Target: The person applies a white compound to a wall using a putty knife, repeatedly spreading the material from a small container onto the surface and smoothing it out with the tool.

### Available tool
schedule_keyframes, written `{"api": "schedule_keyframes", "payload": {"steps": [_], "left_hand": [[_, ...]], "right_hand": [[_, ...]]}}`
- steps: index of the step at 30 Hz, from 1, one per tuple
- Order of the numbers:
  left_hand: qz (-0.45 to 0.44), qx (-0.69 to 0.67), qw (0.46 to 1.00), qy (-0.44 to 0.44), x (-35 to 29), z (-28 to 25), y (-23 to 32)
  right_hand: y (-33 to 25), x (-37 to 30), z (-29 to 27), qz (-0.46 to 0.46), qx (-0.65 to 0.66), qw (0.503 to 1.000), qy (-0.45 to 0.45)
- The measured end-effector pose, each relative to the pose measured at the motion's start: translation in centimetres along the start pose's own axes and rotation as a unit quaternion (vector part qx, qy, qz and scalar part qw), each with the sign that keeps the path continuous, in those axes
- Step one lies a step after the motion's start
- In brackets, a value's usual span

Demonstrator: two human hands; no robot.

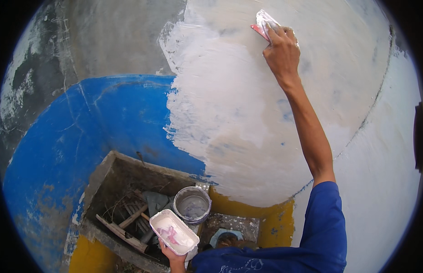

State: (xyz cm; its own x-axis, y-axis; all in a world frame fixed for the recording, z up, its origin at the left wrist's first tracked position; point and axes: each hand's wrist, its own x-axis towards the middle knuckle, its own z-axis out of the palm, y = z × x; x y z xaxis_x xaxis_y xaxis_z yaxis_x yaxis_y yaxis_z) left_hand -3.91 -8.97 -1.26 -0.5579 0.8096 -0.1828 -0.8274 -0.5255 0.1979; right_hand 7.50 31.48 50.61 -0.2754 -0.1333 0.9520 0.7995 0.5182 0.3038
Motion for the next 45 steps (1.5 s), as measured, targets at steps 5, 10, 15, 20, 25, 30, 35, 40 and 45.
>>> {"api": "schedule_keyframes", "payload": {"steps": [5,10,15,20,25,30,35,40,45], "left_hand": [[-0.023,0.017,1.000,-0.002,0.2,-0.8,-0.1],[-0.012,0.000,1.000,-0.011,-0.3,0.8,-0.2],[-0.013,0.032,0.999,-0.009,0.2,-1.2,-0.3],[-0.009,0.019,1.000,0.003,-0.6,-0.9,-0.6],[-0.027,0.036,0.999,-0.002,-0.1,-1.9,-0.3],[-0.034,0.017,0.999,0.006,-0.1,-0.7,0.0],[-0.032,0.021,0.999,0.005,0.0,-0.5,-0.2],[-0.031,0.043,0.998,-0.017,-0.5,0.9,-0.3],[-0.044,0.034,0.998,-0.023,0.0,0.8,-0.1]], "right_hand": [[-9.1,-9.0,0.6,-0.051,0.126,0.982,-0.133],[-5.7,-5.3,-2.0,0.004,0.149,0.987,-0.055],[5.4,2.9,-3.0,0.007,0.006,0.997,0.072],[5.0,0.5,-1.9,-0.019,-0.001,0.999,0.035],[-5.2,-8.6,-1.1,-0.023,0.093,0.991,-0.093],[-5.8,-7.4,-2.4,0.001,0.138,0.987,-0.084],[2.5,-1.3,-3.9,0.038,0.019,0.999,0.020],[-2.1,-7.1,-2.2,-0.003,0.041,0.996,-0.076],[-5.1,-8.0,-2.7,0.015,0.135,0.982,-0.130]]}}
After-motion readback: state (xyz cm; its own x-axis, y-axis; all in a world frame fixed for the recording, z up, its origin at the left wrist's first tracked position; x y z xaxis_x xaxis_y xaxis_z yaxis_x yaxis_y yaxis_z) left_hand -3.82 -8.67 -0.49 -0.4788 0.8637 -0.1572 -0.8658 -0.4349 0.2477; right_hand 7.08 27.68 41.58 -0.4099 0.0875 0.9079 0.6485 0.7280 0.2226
